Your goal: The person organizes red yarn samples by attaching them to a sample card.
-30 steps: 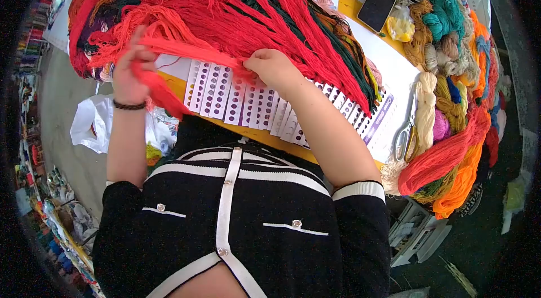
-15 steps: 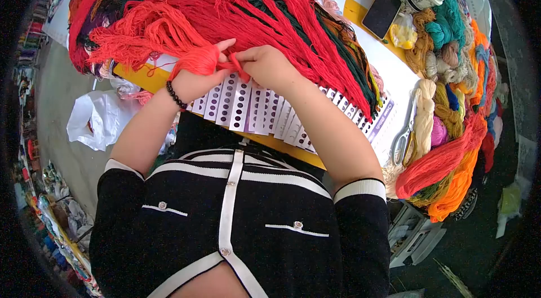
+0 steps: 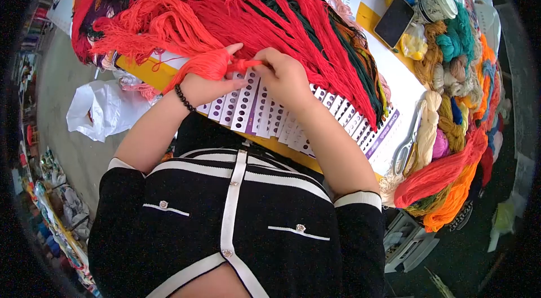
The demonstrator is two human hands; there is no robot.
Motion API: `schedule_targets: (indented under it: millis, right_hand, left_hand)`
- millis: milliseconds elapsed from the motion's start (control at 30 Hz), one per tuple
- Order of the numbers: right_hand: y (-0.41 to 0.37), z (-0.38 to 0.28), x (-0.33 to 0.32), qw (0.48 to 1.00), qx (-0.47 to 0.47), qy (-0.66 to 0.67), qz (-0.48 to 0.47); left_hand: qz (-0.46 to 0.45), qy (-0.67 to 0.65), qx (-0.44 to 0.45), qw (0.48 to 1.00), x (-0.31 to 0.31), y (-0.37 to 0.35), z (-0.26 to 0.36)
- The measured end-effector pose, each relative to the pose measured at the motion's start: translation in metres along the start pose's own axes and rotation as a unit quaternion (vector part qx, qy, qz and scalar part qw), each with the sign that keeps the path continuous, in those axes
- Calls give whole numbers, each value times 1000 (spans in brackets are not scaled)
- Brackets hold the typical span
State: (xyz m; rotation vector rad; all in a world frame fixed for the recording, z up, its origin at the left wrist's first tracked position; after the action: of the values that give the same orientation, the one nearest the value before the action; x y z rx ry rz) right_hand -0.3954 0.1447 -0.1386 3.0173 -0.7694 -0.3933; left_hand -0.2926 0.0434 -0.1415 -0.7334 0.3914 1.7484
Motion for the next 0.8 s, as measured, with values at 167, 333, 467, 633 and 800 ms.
schedule_targets:
  millis: [167,333,467,633,800]
  right_hand:
    - [-4,14,-7,997,-17,44,55]
    - [-3,-8,0,994,-75,-67,43]
    - [-7,-18,16,962,-181,-203,40]
    - [-3,-17,12,971,-118,-201,47]
    - [1,-11,8,980,-99,-166,43]
  left_hand:
    - [-51,30,-56,997,3,0,-4]
    - [-24,35,-66,997,-3,0,10]
    - [32,96,45,994,-8,-3,11]
    - [95,-45,-32,994,-64,-14,-27]
    - [-7,-274,-206,939,-111,-27,-53]
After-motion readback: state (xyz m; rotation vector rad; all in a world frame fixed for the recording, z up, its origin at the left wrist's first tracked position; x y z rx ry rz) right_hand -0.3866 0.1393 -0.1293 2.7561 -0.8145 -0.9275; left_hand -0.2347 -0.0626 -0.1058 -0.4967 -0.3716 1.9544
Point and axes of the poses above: each hand's wrist, its own y-axis towards the middle knuckle, its own x-axis out of the palm, z = x × y, the point moved 8 cm from there along y, towards the middle knuckle, and after that the axes turned 9 degrees about y, right-handed, at the moved point
